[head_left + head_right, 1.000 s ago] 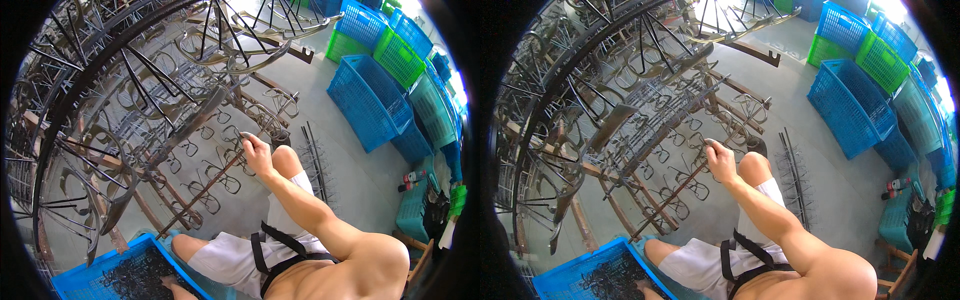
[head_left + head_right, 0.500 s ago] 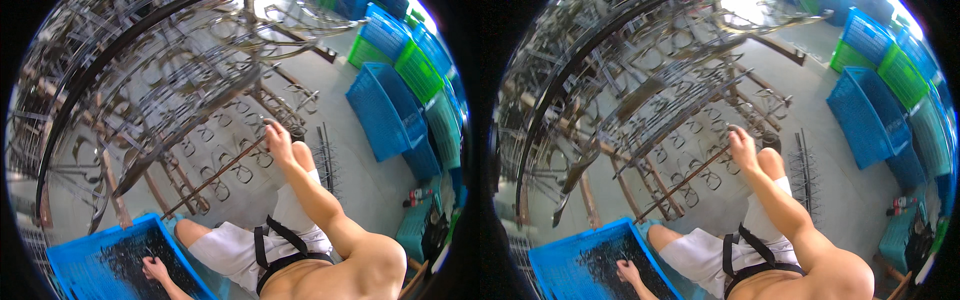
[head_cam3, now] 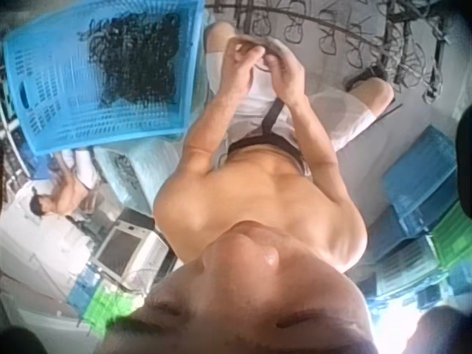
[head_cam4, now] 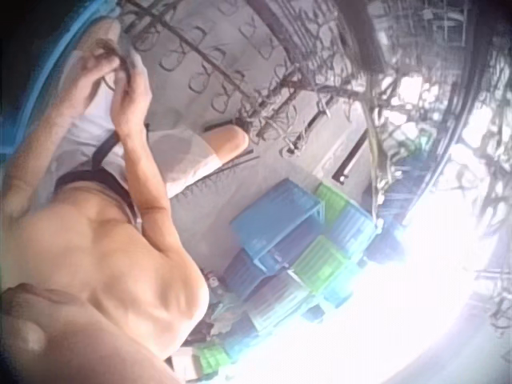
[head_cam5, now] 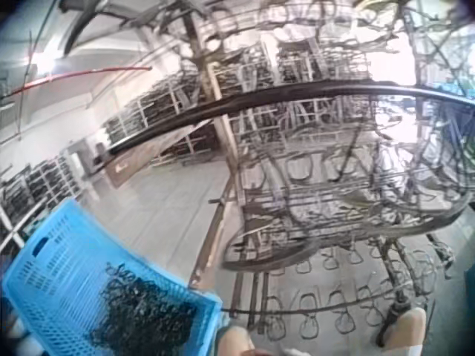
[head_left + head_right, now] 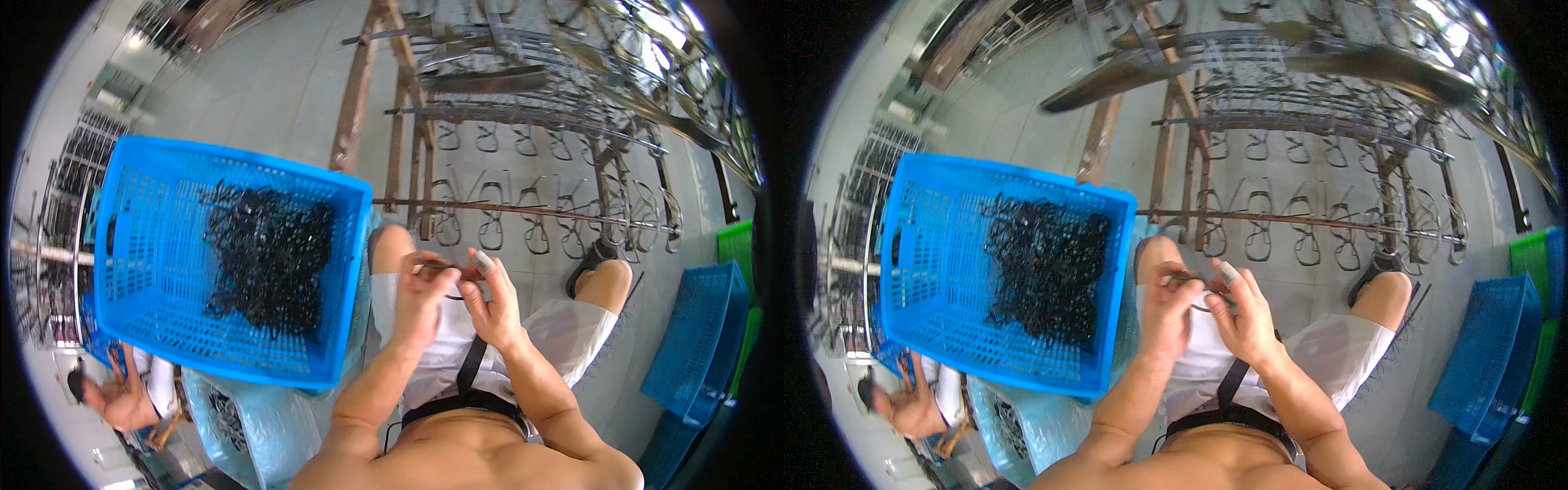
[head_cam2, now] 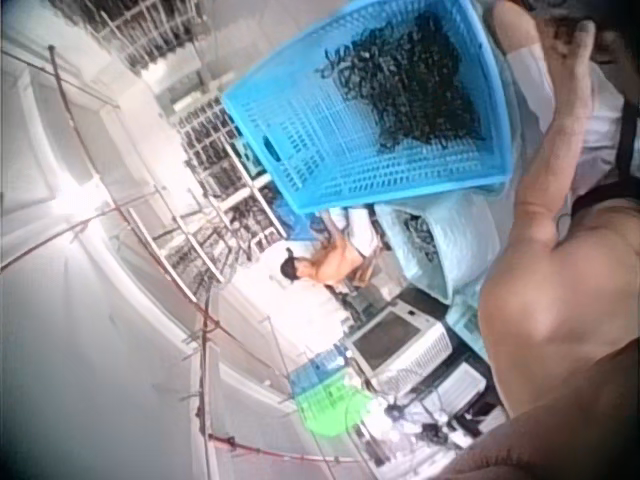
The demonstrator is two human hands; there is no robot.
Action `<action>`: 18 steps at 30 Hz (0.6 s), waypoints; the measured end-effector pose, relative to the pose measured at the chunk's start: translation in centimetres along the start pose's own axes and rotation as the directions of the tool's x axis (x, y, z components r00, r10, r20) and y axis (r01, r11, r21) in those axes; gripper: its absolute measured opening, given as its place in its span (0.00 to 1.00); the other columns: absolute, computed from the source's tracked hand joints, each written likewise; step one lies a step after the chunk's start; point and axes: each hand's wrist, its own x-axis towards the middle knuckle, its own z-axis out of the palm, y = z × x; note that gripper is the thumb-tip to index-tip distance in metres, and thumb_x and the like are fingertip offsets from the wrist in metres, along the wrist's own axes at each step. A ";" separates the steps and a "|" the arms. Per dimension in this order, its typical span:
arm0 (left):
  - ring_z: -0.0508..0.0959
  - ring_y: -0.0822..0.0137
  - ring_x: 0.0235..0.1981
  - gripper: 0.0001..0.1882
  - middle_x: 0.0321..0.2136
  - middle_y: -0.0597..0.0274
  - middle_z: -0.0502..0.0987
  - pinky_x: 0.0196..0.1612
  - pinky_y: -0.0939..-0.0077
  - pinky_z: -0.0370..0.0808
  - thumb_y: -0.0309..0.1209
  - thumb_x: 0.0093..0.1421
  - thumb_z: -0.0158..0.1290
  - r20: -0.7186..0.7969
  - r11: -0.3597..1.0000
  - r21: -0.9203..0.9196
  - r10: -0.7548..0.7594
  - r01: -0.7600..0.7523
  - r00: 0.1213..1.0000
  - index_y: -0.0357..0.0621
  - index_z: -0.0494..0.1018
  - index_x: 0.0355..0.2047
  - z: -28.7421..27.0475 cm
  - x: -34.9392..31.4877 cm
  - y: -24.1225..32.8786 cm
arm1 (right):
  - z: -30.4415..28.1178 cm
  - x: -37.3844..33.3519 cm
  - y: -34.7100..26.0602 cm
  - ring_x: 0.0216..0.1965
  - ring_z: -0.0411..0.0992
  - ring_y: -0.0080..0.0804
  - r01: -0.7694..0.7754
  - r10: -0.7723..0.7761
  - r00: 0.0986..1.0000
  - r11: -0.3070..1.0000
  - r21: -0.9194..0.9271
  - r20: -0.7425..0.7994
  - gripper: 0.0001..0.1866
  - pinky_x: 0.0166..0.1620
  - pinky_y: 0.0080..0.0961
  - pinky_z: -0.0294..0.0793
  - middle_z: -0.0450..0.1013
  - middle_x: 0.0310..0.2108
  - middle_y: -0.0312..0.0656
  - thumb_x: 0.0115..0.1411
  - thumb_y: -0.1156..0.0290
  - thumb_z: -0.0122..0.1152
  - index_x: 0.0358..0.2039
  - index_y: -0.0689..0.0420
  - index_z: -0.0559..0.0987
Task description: The person repeatedly picks small black metal hooks from a blue basket and attaches them one by one to a long metal rod with pre-bent loops. The rod is held in a wooden jig while the person works. The task continues with the same repetitive motion of picking and attaching hooks.
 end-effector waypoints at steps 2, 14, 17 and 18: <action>0.73 0.71 0.37 0.09 0.32 0.63 0.73 0.42 0.75 0.69 0.30 0.59 0.50 0.108 0.975 0.220 -0.070 0.045 0.992 0.41 0.69 0.39 -1.0 0.0 0.3 | 0.8 -0.8 1.5 0.23 0.68 0.22 -0.101 0.104 0.993 0.993 0.060 -0.055 0.15 0.27 0.17 0.69 0.66 0.22 0.36 0.61 0.77 0.51 0.49 0.64 0.71; 0.71 0.48 0.50 0.28 0.49 0.46 0.69 0.50 0.55 0.69 0.46 0.53 0.53 -0.442 -0.751 0.602 -0.030 0.272 0.896 0.44 0.67 0.51 -34.8 17.3 3.3 | -13.7 3.2 6.4 0.14 0.58 0.16 -0.060 0.155 0.656 0.986 0.154 -0.739 0.13 0.16 0.15 0.56 0.61 0.17 0.29 0.66 0.68 0.46 0.49 0.58 0.70; 0.71 0.46 0.50 0.28 0.52 0.45 0.66 0.49 0.54 0.70 0.47 0.55 0.50 -0.485 -0.786 0.573 -0.098 0.231 0.869 0.45 0.65 0.53 -36.4 20.0 2.3 | -13.7 4.0 7.8 0.15 0.58 0.15 -0.067 0.242 0.618 0.964 0.257 -0.748 0.13 0.18 0.13 0.56 0.62 0.16 0.29 0.66 0.68 0.45 0.50 0.56 0.69; 0.71 0.45 0.50 0.28 0.53 0.45 0.66 0.49 0.54 0.70 0.47 0.56 0.49 -0.485 -0.786 0.576 -0.110 0.222 0.868 0.46 0.65 0.53 -36.1 20.6 2.0 | -13.6 4.1 8.2 0.15 0.58 0.15 -0.084 0.267 0.600 0.958 0.273 -0.754 0.13 0.18 0.13 0.57 0.62 0.16 0.30 0.66 0.68 0.45 0.50 0.56 0.69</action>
